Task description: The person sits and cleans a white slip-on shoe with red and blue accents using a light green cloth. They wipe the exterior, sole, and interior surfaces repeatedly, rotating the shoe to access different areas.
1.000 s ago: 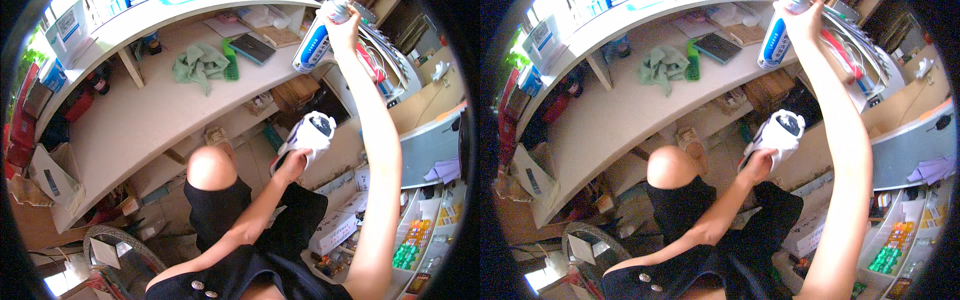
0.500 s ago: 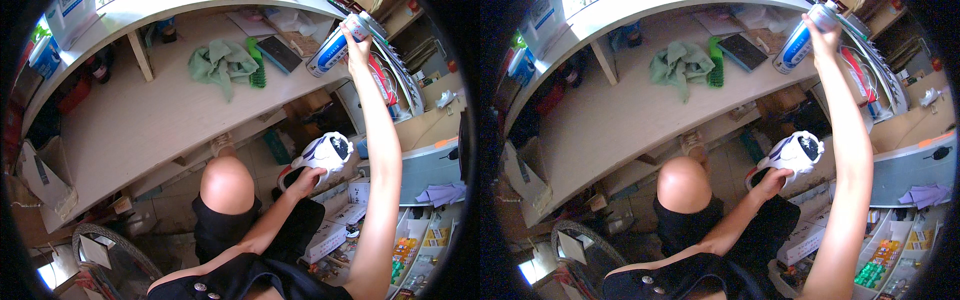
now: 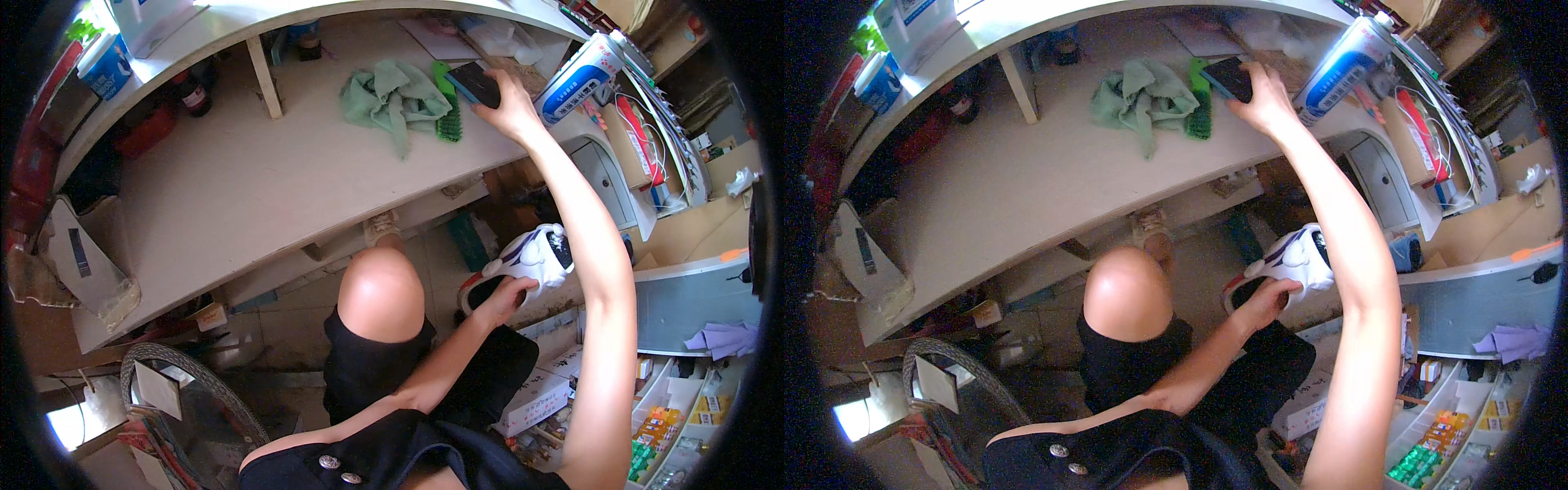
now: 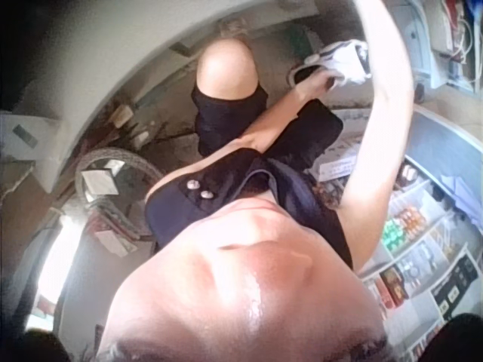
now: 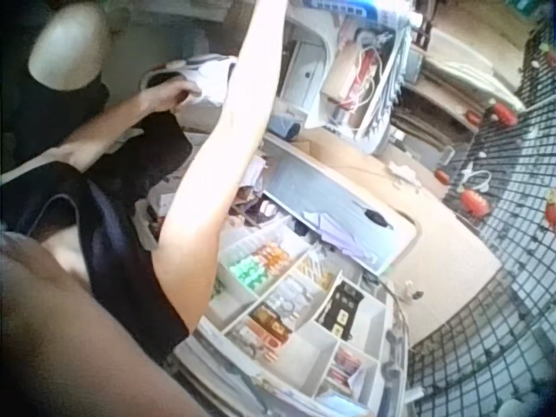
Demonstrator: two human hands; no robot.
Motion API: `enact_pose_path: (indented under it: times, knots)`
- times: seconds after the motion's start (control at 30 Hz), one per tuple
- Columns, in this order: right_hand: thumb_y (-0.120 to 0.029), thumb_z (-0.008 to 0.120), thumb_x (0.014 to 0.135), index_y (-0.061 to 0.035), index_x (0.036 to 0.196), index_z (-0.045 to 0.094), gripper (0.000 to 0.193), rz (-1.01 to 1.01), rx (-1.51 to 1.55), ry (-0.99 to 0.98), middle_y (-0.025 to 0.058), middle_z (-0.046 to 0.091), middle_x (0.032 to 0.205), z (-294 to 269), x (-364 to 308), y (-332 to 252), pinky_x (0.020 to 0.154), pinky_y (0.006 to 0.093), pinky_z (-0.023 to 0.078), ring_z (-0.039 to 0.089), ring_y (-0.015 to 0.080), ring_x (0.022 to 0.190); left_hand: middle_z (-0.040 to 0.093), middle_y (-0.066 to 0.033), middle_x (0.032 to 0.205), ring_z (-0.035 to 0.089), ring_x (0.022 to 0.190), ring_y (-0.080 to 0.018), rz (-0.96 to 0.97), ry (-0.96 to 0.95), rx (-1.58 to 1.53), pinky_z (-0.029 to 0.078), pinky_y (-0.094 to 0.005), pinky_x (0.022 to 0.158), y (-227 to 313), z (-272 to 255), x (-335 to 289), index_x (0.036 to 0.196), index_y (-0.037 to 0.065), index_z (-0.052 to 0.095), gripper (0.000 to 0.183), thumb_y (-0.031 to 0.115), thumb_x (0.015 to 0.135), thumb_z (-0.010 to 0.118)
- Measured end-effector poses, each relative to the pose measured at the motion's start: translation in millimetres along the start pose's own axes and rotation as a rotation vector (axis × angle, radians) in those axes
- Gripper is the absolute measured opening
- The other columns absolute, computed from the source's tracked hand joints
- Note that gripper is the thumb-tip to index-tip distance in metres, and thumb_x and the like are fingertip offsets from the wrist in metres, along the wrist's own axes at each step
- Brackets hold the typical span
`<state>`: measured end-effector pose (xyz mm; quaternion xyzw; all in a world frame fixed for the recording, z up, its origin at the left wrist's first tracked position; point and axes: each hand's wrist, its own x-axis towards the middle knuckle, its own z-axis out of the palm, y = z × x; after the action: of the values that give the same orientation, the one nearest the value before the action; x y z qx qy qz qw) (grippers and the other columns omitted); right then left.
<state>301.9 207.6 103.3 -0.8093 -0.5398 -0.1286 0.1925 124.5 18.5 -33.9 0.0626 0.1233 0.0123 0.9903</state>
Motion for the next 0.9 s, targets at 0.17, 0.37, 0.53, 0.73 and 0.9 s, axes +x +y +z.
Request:
enact_pose_path:
  times: [0.17, 0.37, 0.53, 0.73, 0.9]
  knots:
    - [-0.029, 0.062, 0.086, -0.0024, 0.117, 0.057, 0.041, 0.134, -0.251, -0.22, 0.025, 0.066, 0.103, -9, 20, -23, 0.083, 0.0458, 0.054, 0.066, 0.0362, 0.098, 0.061, -0.0041, 0.101, 0.057, 0.097, -0.016, 0.042, -0.005, 0.002, 0.043, -0.0302, 0.083, -2, -4, 5, 0.105, 0.004, 0.059, 0.024, 0.006, 0.081, 0.064]
    - [-0.026, 0.054, 0.092, 0.0019, 0.09, 0.059, 0.029, 0.23, 0.154, 0.261, 0.0206, 0.065, 0.079, -66, -26, -1, 0.067, 0.039, 0.05, 0.064, 0.027, 0.07, 0.046, -0.0074, 0.135, 0.043, 0.126, -0.0207, 0.114, -0.118, -0.06, 0.031, -0.0345, 0.106, -8, -12, 21, 0.137, 0.005, 0.036, 0.055, 0.013, 0.087, 0.059]
    - [-0.007, 0.053, 0.091, 0.0042, 0.122, 0.053, 0.034, 0.133, 0.242, 0.321, 0.0194, 0.067, 0.091, -123, -177, -39, 0.072, 0.0362, 0.051, 0.066, 0.0249, 0.077, 0.042, -0.0088, 0.145, 0.04, 0.133, -0.0239, 0.242, -0.227, -0.089, 0.027, -0.0388, 0.114, 5, -6, 18, 0.145, 0.009, 0.033, 0.07, 0.057, 0.095, 0.043]
    - [-0.005, 0.066, 0.069, -0.0033, 0.107, 0.062, 0.038, 0.148, 0.023, 0.072, 0.0186, 0.063, 0.112, -109, -360, -97, 0.081, 0.0425, 0.054, 0.066, 0.0326, 0.098, 0.053, -0.0091, 0.135, 0.051, 0.122, -0.0264, 0.324, -0.297, -0.089, 0.038, -0.0403, 0.106, -10, 16, 19, 0.14, 0.01, 0.041, 0.066, 0.056, 0.094, 0.047]
    - [-0.011, 0.069, 0.068, -0.0055, 0.094, 0.063, 0.027, 0.33, 0.015, 0.066, 0.0268, 0.031, 0.145, -82, -382, -122, 0.106, 0.0625, 0.024, 0.029, 0.044, 0.136, 0.054, -0.0123, 0.132, 0.053, 0.119, -0.026, 0.014, -0.321, 0.114, 0.039, -0.0404, 0.104, -23, 9, -10, 0.141, 0.008, 0.04, 0.062, 0.052, 0.096, 0.045]
